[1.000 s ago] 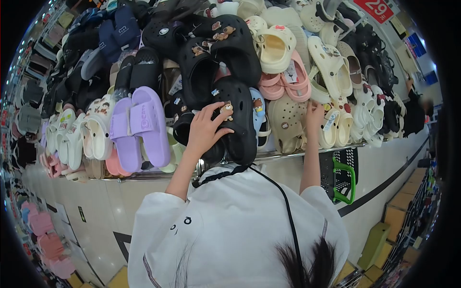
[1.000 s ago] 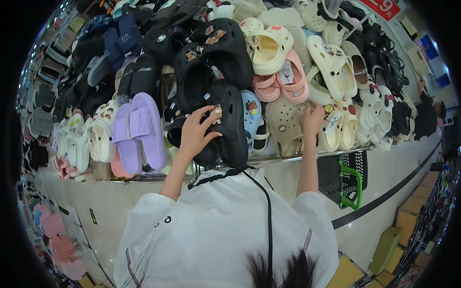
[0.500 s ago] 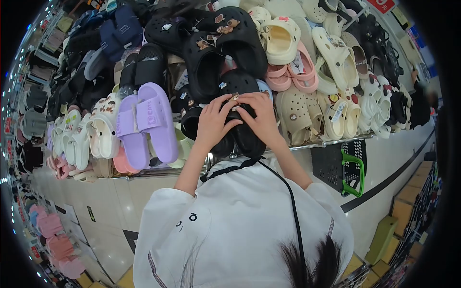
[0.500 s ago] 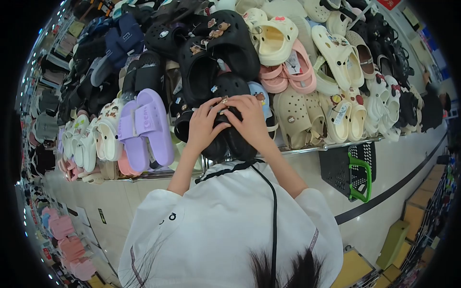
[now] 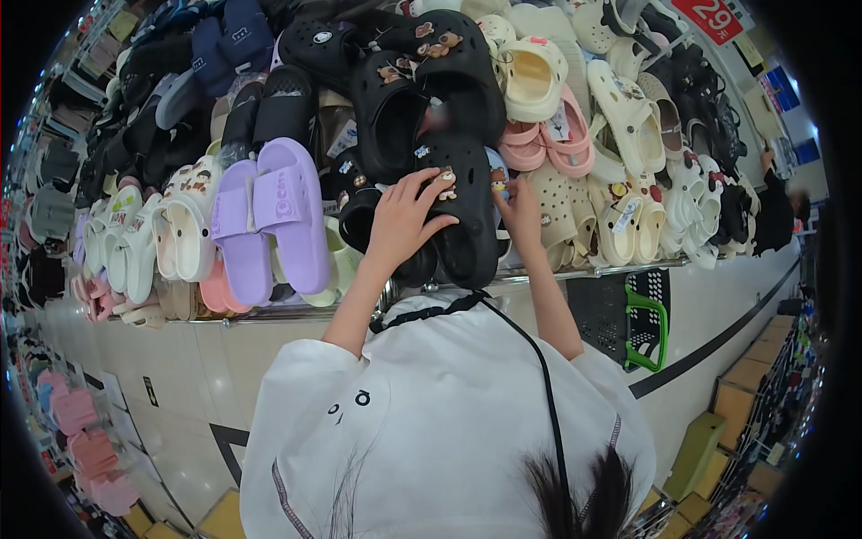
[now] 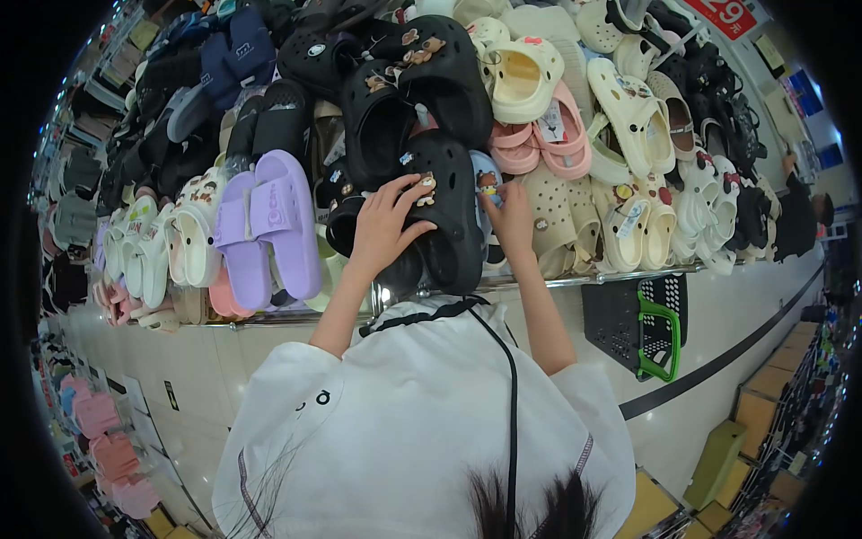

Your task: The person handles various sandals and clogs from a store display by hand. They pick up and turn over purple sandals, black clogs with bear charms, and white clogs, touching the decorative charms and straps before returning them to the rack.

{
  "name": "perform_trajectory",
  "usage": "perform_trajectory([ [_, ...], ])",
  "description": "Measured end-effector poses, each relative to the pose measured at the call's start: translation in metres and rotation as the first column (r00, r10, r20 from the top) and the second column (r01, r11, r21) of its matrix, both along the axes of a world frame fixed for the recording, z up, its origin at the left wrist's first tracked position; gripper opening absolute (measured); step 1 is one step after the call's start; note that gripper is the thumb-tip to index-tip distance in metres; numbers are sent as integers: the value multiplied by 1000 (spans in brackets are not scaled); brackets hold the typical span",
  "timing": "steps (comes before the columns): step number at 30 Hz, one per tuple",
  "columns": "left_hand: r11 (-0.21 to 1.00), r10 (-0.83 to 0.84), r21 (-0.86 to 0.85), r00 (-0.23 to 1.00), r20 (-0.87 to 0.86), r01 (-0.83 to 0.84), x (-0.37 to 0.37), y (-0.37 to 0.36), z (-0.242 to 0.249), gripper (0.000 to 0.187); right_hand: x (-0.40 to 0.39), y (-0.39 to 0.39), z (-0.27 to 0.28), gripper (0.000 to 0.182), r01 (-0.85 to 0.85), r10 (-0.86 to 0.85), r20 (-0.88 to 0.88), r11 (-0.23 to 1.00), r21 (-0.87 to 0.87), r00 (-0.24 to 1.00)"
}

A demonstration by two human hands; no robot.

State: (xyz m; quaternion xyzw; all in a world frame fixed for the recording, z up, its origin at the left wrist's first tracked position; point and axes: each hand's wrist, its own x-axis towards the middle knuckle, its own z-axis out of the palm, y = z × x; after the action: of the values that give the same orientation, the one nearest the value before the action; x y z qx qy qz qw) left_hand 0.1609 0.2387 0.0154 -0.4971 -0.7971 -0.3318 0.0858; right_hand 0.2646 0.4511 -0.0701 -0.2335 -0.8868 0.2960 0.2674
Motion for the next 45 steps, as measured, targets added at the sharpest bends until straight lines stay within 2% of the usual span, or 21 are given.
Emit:
perform_trajectory([
  [3,1000,-4,6,1000,12,4,0,0,0,53,-8,0,6,36,40,-36,61,996,-74,997],
  [7,1000,10,-9,1000,-3,-10,-1,0,-2,53,-8,2,23,34,54,-46,177,998,-40,983],
  [9,1000,-2,-8,1000,9,2,-1,-1,-2,52,1,1,46,34,-8,71,476,991,-135,877],
  [11,1000,1,-21,1000,-7,-2,-1,-1,-3,58,-3,-26,94,30,-34,108,488,987,-159,866],
  [13,999,15,38,998,53,-17,-1,0,-7,66,-10,-50,111,23,-19,20,-15,1000,15,1000],
  [14,1000,-10,16,999,46,9,-2,-1,-6,69,-18,-55,111,20,-108,119,-137,990,89,983],
  [15,1000,1,12,999,46,-2,-5,-2,-6,69,-24,-63,110,20,-119,130,-138,989,85,982],
  [17,1000,-22,-16,997,-79,21,-11,-3,-7,65,-36,-76,105,22,-392,414,-201,909,142,888],
  [19,999,20,-25,998,-67,-21,-15,-12,-2,58,-42,-82,93,21,-375,414,-178,902,213,893],
  [21,994,28,-96,981,-190,-47,-22,-28,5,49,-42,-82,89,18,-326,365,-122,910,256,923],
  [22,994,101,-17,980,-170,-106,-24,-35,8,39,-42,-82,86,16,-307,345,-136,921,239,929],
  [25,948,319,48,936,-147,-315,-33,-67,11,34,-40,-81,83,13,-292,326,-180,937,193,928],
  [27,913,407,60,898,-168,-403,-42,-93,10,35,-40,-80,81,12,-296,324,-187,941,163,927],
  [30,742,670,46,738,-76,-669,-52,-130,1,52,-39,-79,82,11,-303,334,-184,936,177,924],
  [33,779,624,91,782,-10,-620,-59,-150,-10,60,-37,-79,80,12,-302,325,-173,942,144,930],
  [38,733,680,75,731,-57,-676,-52,-160,-8,63,-34,-78,77,13,-294,305,-174,952,89,936],
  [40,595,786,228,617,34,-771,-48,-162,-10,68,-33,-79,78,13,-291,301,-167,953,83,939],
  [41,601,782,226,622,35,-767,-48,-166,-21,68,-33,-79,79,13,-288,299,-162,954,85,941],
  [43,316,818,337,435,377,-887,-49,-179,-46,64,-33,-78,78,12,-287,295,-171,955,69,940],
  [44,322,817,335,439,375,-886,-47,-185,-50,64,-33,-78,77,13,-289,296,-178,955,68,938],
  [45,421,784,161,448,429,-893,-44,-190,-49,61,-33,-78,77,13,-292,300,-187,954,68,935],
])
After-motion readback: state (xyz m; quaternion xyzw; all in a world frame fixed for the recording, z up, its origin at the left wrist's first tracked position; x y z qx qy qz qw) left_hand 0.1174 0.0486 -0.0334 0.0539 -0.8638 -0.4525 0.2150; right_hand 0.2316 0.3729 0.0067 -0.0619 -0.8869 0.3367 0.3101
